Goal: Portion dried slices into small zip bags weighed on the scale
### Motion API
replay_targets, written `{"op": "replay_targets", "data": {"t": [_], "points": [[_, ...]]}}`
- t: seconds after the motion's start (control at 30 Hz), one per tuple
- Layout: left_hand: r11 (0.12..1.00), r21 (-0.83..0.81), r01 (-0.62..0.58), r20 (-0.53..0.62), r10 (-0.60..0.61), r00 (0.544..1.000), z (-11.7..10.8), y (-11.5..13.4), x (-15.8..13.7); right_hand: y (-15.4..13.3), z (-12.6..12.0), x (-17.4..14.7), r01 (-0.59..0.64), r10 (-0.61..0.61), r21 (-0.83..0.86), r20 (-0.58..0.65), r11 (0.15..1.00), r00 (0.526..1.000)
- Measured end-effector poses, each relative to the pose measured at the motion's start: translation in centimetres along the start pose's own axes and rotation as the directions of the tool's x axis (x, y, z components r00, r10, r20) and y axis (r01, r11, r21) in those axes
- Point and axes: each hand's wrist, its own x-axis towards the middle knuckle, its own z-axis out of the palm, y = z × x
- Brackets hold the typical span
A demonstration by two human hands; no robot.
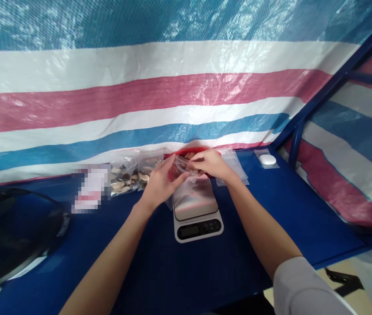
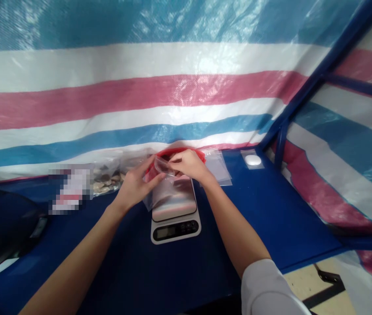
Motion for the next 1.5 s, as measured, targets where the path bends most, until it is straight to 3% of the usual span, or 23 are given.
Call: {"op": "replay_targets", "data": {"t": [0.23,0.4,0.63,0.8,1.0,1.13,1.2,1.33,1.5], "points": [[0.996,0.046,0.074,0.021,-0.075,0.997,2.3,-0.2,-0.6,0.6,0.4,0.4,0.043,-0.044,0.023,0.051,0.999,0.998],[0.992,0.044,0.116,0.016,-0.117,0.993,2.5,0.3,-0.7,0.7,0.6,0.4,0.031,-0.031,0.011,0.057,0.999,0.998],[0.997,-0.029,0.065,-0.107,-0.067,0.992,2.1,0.6,-0.7,0.2,-0.1,-0.1,0.045,-0.044,-0.006,0.070,0.999,0.997],[0.998,-0.045,0.054,-0.167,-0.061,0.984,2.2,0.1,-0.7,-0.1,-1.3,-0.2,0.108,-0.098,-0.168,0.068,0.980,0.993],[0.999,-0.023,0.038,-0.073,-0.040,0.997,2.5,-0.1,-0.7,-1.2,-1.4,-0.9,0.230,-0.241,-0.280,-0.004,0.932,0.970],[1.000,0.012,0.007,-0.047,-0.007,0.999,2.5,0.2,-0.6,-1.7,-0.4,-1.2,0.316,-0.311,-0.363,0.075,0.876,0.948],[1.000,0.030,0.008,-0.055,-0.006,0.998,2.4,0.3,-0.6,-1.8,0.1,-1.1,0.315,-0.285,-0.392,0.135,0.864,0.949],[0.999,0.047,0.014,-0.060,-0.011,0.998,2.4,0.2,-0.6,-1.5,0.4,-0.8,0.268,-0.203,-0.366,0.206,0.891,0.957],[1.000,0.009,0.004,-0.049,-0.004,0.999,2.3,0.0,-0.6,-0.8,-0.1,-0.6,0.313,-0.271,-0.211,0.206,0.926,0.940]]}}
